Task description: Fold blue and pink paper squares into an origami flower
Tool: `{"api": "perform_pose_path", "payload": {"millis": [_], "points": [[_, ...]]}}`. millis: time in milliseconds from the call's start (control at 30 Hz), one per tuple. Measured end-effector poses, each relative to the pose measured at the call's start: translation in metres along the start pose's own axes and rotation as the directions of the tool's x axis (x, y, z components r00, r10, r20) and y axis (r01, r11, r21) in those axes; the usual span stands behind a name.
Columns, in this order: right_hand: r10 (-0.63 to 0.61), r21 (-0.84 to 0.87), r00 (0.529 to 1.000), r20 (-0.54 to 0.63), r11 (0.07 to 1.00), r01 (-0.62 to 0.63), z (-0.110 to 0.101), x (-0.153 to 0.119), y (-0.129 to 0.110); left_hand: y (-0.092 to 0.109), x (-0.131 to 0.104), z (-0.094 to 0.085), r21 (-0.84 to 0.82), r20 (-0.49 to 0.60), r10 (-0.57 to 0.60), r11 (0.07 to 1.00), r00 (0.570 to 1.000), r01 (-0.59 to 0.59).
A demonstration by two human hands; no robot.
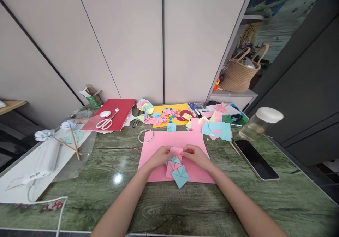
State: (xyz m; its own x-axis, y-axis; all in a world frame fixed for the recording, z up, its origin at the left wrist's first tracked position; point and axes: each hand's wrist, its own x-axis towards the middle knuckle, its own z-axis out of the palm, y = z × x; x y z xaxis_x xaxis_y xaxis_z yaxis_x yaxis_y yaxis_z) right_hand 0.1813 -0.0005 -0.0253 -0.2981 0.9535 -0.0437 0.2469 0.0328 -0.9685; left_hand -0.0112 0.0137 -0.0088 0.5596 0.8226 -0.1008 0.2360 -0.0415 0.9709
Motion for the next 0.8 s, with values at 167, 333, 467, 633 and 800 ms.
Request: {"api": "perform_pose_path", "payload": {"millis": [167, 333, 467, 633, 800], "points": [[0.012, 0.016, 0.999, -0.033, 1.0, -0.012, -0.001, -0.004, -0.003, -0.005, 0.002, 0.0, -0.117, -0.08, -0.006, 0.993, 0.997, -0.004], [0.032, 0.034, 0.999, -0.04, 0.999, -0.031, 0.0, -0.006, -0.004, -0.007, 0.004, 0.005, -0.188, -0.12, -0.033, 0.982, 0.992, 0.01], [0.051, 0.053, 0.998, -0.025, 0.997, -0.049, 0.001, -0.006, -0.005, -0.007, 0.004, 0.008, -0.215, -0.152, -0.047, 0.976, 0.987, 0.013], [0.07, 0.093, 0.995, -0.073, 0.994, -0.063, -0.001, -0.006, -0.003, 0.0, 0.001, 0.007, -0.25, -0.169, -0.041, 0.968, 0.985, -0.003], [0.061, 0.159, 0.965, -0.256, 0.987, -0.02, -0.008, -0.004, 0.003, 0.006, -0.002, 0.002, -0.321, -0.101, -0.112, 0.944, 0.989, 0.074]]}}
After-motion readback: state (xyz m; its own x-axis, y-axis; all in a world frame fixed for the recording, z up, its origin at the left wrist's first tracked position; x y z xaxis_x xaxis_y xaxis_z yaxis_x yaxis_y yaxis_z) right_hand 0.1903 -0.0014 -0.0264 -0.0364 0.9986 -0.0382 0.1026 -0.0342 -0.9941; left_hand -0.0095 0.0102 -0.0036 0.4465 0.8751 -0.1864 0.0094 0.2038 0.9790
